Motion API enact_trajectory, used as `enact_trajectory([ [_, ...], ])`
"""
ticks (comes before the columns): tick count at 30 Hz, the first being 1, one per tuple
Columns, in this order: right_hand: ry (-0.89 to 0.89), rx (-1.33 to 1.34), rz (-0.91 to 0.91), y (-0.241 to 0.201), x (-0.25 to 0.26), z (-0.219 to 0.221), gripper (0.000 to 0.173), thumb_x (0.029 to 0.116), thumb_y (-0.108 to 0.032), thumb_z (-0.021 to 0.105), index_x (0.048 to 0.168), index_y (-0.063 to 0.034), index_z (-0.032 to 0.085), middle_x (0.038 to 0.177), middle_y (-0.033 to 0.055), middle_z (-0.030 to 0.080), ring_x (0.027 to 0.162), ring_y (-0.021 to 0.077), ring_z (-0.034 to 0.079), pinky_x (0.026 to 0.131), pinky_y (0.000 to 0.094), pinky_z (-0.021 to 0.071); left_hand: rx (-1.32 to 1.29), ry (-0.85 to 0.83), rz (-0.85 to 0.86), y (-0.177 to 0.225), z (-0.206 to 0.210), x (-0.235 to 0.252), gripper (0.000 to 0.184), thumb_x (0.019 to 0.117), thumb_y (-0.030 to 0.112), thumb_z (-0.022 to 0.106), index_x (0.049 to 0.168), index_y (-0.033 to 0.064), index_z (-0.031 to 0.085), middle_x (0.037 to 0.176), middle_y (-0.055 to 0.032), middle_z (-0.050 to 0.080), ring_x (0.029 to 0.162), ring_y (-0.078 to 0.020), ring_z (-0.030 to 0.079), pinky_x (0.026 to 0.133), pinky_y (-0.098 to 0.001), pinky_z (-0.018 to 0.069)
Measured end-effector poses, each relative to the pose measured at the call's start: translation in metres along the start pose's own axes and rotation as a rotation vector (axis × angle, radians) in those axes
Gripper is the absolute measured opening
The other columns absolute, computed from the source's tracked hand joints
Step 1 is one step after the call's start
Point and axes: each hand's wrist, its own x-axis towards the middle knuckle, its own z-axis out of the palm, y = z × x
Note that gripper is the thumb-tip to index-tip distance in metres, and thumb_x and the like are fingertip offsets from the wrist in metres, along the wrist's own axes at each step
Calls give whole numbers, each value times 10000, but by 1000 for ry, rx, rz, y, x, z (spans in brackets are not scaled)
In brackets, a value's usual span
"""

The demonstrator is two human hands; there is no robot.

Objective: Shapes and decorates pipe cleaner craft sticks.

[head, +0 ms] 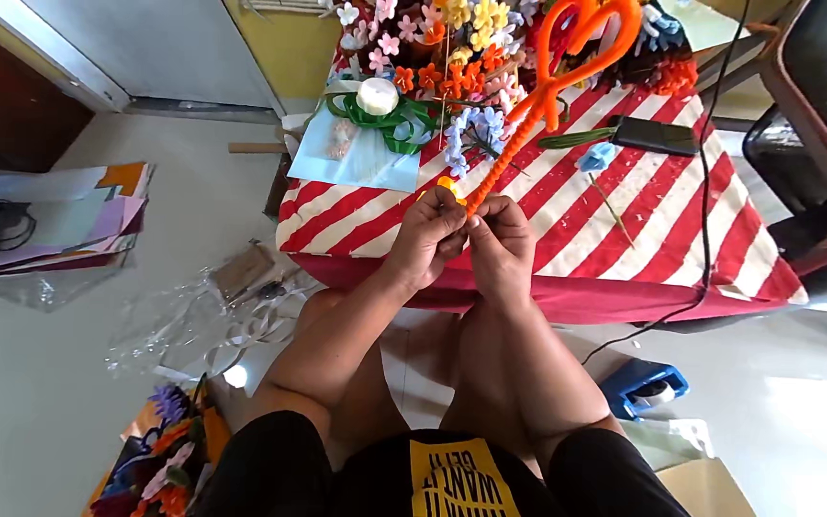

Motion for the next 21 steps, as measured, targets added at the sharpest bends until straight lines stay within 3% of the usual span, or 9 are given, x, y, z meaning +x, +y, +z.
enact_trajectory([
  [3, -45, -96, 9, -2, 3, -6, 149, 966, 13, 595, 981, -132, 627, 936, -68, 640, 804, 8, 631, 739, 214, 576, 40, -20, -66, 6, -4, 0, 169, 996, 41, 531, 915, 184, 568, 711, 51, 579, 485, 11, 455, 436, -120, 373],
  [7, -105, -295, -196, 3, 6, -12, 34, 982, -32, 613, 960, -57, 604, 940, -17, 595, 822, 9, 609, 749, 196, 563, 25, -84, -181, 13, -11, 2, 148, 986, 47, 516, 927, 170, 573, 687, 44, 574, 459, 12, 451, 411, -118, 365],
  [11, -120, -409, -374, 6, 10, -17, 87, 1012, -99, 610, 941, -49, 596, 924, 11, 600, 867, 28, 608, 798, 203, 542, -46, -140, -253, 16, -9, -1, 139, 955, 38, 550, 915, 161, 600, 703, 33, 604, 464, 19, 484, 412, -109, 389],
  [15, -106, -393, -330, 10, 13, -17, 105, 1023, -155, 615, 953, -77, 613, 926, -26, 613, 872, 3, 611, 803, 193, 540, -23, -81, -136, 9, -4, -4, 178, 975, 49, 545, 876, 177, 617, 672, 53, 582, 473, 12, 471, 434, -122, 384],
  [18, -75, -350, -247, 13, 9, -10, 47, 1024, -68, 571, 1048, -39, 598, 970, -19, 625, 871, 11, 625, 807, 209, 557, 34, -23, -2, 10, -2, -6, 163, 1015, 73, 519, 961, 171, 638, 709, 47, 588, 493, 8, 466, 447, -125, 391],
  [21, -23, -312, -120, 10, 5, -5, 79, 1015, -33, 558, 1084, -60, 583, 932, -42, 625, 781, 8, 618, 728, 203, 560, 100, 30, 155, 17, -3, -4, 168, 1033, 72, 505, 1053, 160, 647, 733, 38, 603, 536, 0, 506, 488, -130, 430],
])
